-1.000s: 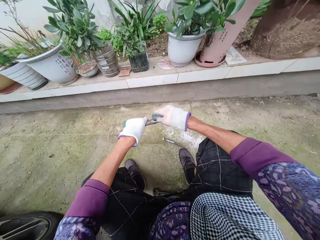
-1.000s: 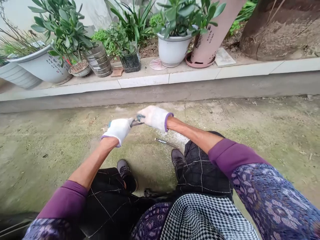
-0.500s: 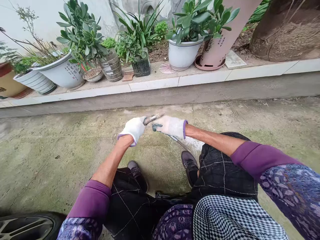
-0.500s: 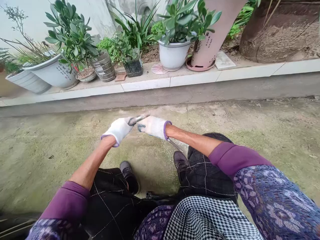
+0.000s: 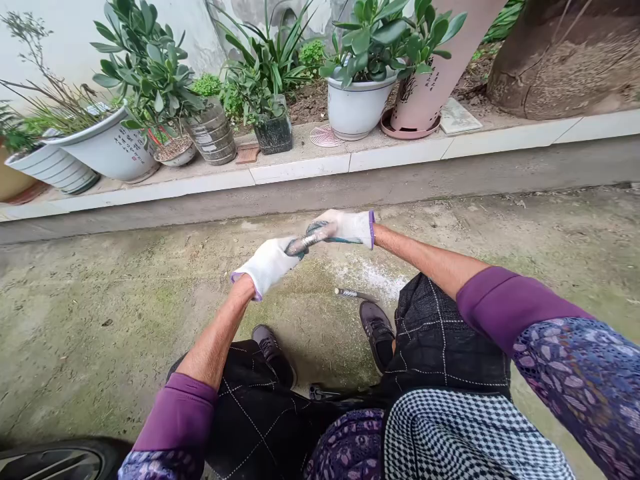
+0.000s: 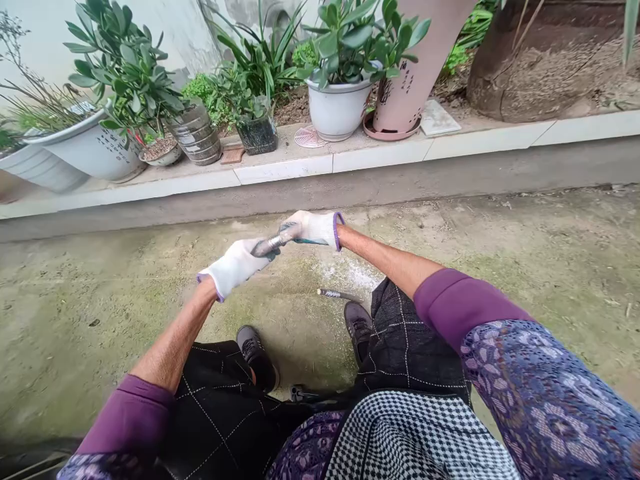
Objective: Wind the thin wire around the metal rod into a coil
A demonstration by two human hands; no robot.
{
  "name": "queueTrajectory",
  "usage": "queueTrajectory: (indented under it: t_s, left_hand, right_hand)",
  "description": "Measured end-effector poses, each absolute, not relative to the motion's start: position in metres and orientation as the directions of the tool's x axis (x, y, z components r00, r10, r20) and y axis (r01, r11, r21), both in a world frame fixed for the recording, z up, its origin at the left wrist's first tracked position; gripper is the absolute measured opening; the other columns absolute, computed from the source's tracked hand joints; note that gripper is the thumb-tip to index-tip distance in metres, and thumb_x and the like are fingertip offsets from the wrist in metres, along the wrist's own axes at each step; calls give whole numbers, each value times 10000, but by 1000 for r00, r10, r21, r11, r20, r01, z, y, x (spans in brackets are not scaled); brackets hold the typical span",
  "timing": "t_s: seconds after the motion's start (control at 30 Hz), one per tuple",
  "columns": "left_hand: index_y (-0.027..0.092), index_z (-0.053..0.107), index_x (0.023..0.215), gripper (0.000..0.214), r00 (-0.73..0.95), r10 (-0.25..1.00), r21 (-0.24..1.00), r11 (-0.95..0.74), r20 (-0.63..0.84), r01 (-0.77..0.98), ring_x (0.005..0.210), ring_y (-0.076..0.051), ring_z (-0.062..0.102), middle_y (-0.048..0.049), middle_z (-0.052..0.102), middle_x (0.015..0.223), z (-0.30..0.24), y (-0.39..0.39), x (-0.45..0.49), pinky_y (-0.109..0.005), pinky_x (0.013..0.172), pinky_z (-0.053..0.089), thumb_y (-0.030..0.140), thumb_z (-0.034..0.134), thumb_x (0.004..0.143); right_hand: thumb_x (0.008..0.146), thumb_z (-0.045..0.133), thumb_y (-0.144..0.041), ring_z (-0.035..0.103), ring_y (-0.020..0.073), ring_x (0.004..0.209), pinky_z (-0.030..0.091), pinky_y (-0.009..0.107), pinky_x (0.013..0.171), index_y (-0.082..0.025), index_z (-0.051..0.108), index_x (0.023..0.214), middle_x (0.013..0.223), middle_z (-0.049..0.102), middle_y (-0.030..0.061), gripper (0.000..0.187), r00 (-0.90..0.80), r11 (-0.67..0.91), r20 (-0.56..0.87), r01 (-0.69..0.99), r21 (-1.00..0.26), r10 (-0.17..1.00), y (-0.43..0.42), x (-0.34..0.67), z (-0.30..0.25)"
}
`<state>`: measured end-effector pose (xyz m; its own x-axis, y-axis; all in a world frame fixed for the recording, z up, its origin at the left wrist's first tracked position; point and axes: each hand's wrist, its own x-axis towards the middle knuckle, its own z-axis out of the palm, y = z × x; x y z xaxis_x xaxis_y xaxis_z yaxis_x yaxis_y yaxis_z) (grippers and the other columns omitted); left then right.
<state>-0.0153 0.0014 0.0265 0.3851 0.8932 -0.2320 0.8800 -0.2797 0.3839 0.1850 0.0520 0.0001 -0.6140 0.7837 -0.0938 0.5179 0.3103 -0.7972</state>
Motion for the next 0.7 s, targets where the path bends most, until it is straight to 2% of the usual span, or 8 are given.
queueTrajectory:
  t_s: [0.07,0.13,0.3,0.4,0.47,0.53,0.63,0.7]
  left_hand:
    - [187,697,1088,354,316,931,439,-211,-183,874,669,-145,604,-10,689,796,25,5,-22,-232,643,459,386,497,875]
    - [187,696,1076,334,246,956,377,-171,-160,910,693,-157,619,-27,705,828,21,11,-29,-242,652,462,360,486,883]
    - [216,678,1135,335,168,967,-63,-182,-190,981,803,-235,683,-116,732,917,1,14,-26,-314,720,486,264,424,921]
    - [221,667,1167,348,237,930,-176,-293,-279,940,814,-257,696,-131,730,895,-5,9,-16,-330,718,493,233,420,921]
    - [234,673,1161,339,295,897,-141,-356,-329,924,794,-250,694,-114,728,868,-5,6,-11,-320,707,488,257,434,921]
    - [251,691,1125,326,348,877,-37,-381,-332,924,756,-231,681,-88,724,842,-1,6,-9,-300,692,477,330,445,927]
    - [251,725,1031,324,389,882,171,-354,-266,919,693,-186,639,-45,704,786,6,4,-10,-262,661,454,427,486,901]
    - [231,727,1020,309,386,892,349,-292,-237,890,631,-145,589,-18,678,757,11,1,-12,-233,613,440,409,526,866]
  right_hand:
    - [788,515,-237,453,106,570,320,233,535,-129,717,861,660,612,5,241,-604,339,-99,567,-750,791,41,175,1]
    - [822,505,-257,451,106,561,302,238,531,-147,722,883,655,604,-1,250,-601,381,-99,616,-690,793,27,166,4]
    - [865,521,-270,431,120,585,258,279,554,-162,718,854,728,643,28,225,-590,459,-75,696,-552,804,7,158,9]
    - [894,497,-294,422,120,591,257,286,563,-170,716,862,750,656,31,253,-592,516,-65,746,-420,803,17,167,12]
    - [879,505,-284,436,116,597,275,275,567,-174,717,844,736,653,20,241,-583,508,-60,749,-426,810,29,176,15]
    - [846,518,-248,452,106,599,302,257,574,-170,725,840,717,644,5,221,-565,448,-71,719,-532,822,41,185,17]
    - [794,510,-192,435,86,546,318,234,531,-152,723,861,654,596,-16,227,-531,269,-134,612,-744,837,53,193,17]
    - [770,523,-188,396,76,478,298,223,466,-150,703,878,583,524,-38,213,-517,133,-211,549,-825,830,54,192,14]
